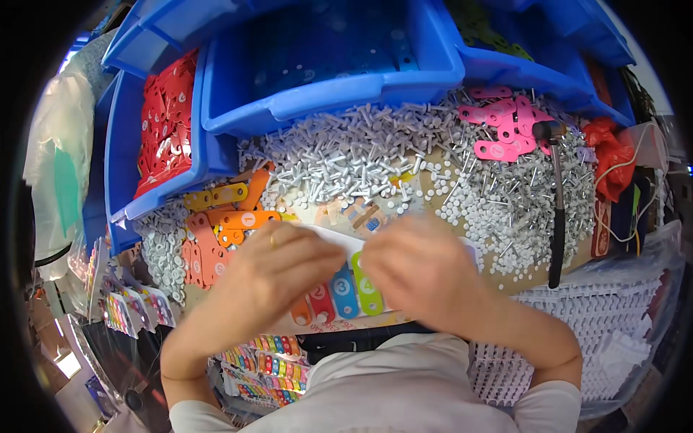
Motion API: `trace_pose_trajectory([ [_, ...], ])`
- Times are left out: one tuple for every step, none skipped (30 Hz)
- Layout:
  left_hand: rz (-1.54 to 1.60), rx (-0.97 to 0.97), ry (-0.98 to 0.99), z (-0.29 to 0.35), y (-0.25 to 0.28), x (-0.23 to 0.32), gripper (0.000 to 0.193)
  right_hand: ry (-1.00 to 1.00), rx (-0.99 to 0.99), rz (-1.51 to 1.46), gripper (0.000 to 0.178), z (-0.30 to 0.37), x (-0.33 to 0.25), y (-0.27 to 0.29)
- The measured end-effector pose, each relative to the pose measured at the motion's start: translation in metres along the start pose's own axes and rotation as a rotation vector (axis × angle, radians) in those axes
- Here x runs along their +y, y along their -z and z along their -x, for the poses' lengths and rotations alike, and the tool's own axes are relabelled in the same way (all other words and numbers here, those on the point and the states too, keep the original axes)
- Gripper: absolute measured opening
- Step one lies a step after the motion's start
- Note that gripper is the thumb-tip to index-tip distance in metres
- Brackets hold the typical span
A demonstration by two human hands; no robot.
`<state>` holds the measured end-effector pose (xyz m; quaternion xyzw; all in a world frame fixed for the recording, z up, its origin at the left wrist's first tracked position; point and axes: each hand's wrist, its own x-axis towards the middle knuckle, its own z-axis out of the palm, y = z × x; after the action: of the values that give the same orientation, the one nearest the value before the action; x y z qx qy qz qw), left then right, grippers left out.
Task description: Assembling plastic toy xylophones and testing the keys with a mallet in a factory setting.
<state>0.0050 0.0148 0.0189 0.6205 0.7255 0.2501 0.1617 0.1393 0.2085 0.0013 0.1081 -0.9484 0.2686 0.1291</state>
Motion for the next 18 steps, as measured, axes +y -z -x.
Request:
trace_pose_trajectory([
  [0.033,0.068,0.017,-0.011,0.000,-0.003,0.031,-0.065,-0.071,-0.167,0.020,-0.010,0.015,0.005],
  [0.072,0.132,0.033,-0.022,-0.002,-0.005,0.029,-0.067,-0.071,-0.168,0.020,-0.016,0.025,0.003],
  [0.071,0.130,0.030,-0.033,-0.006,-0.010,0.029,-0.080,-0.045,-0.028,0.018,-0.023,0.035,-0.002],
  [-0.027,0.114,0.010,-0.044,-0.014,-0.017,0.024,-0.093,-0.020,0.110,0.017,-0.027,0.040,-0.005],
  [-0.126,0.096,-0.010,-0.052,-0.020,-0.022,0.020,-0.096,-0.017,0.108,0.017,-0.030,0.043,-0.007],
  [-0.127,0.091,-0.011,-0.056,-0.024,-0.022,0.020,-0.069,-0.047,0.193,0.018,-0.031,0.045,-0.008],
  [-0.181,0.093,-0.019,-0.060,-0.027,-0.021,0.017,-0.041,-0.078,0.278,0.019,-0.032,0.047,-0.009],
  [-0.234,0.095,-0.028,-0.062,-0.028,-0.022,0.016,-0.045,-0.076,0.274,0.019,-0.031,0.047,-0.009],
  [-0.234,0.089,-0.029,-0.063,-0.030,-0.023,0.016,-0.084,-0.054,0.214,0.018,-0.031,0.048,-0.009],
  [-0.180,0.127,-0.035,-0.063,-0.033,-0.023,0.016,-0.123,-0.031,0.153,0.017,-0.031,0.048,-0.008],
  [-0.129,0.167,-0.034,-0.063,-0.033,-0.025,0.016,-0.119,-0.031,0.145,0.017,-0.031,0.049,-0.007],
  [-0.132,0.164,-0.027,-0.062,-0.033,-0.025,0.016,-0.170,-0.011,0.082,0.016,-0.031,0.050,-0.004],
  [-0.127,0.162,-0.011,-0.060,-0.030,-0.024,0.017,-0.219,0.008,0.020,0.015,-0.030,0.050,0.000],
  [-0.120,0.156,0.000,-0.058,-0.028,-0.021,0.020,-0.220,0.008,0.013,0.015,-0.030,0.048,0.004],
  [-0.121,0.151,0.004,-0.054,-0.022,-0.019,0.020,-0.311,0.048,-0.009,0.013,-0.029,0.046,0.008],
  [-0.032,0.209,0.080,-0.048,-0.014,-0.019,0.028,-0.402,0.087,-0.031,0.012,-0.028,0.044,0.010],
  [0.060,0.268,0.147,-0.043,-0.007,-0.019,0.036,-0.336,0.143,0.045,0.013,-0.024,0.047,0.010],
  [0.060,0.264,0.148,-0.034,-0.003,-0.017,0.036,-0.340,0.144,0.042,0.013,-0.020,0.045,0.013],
])
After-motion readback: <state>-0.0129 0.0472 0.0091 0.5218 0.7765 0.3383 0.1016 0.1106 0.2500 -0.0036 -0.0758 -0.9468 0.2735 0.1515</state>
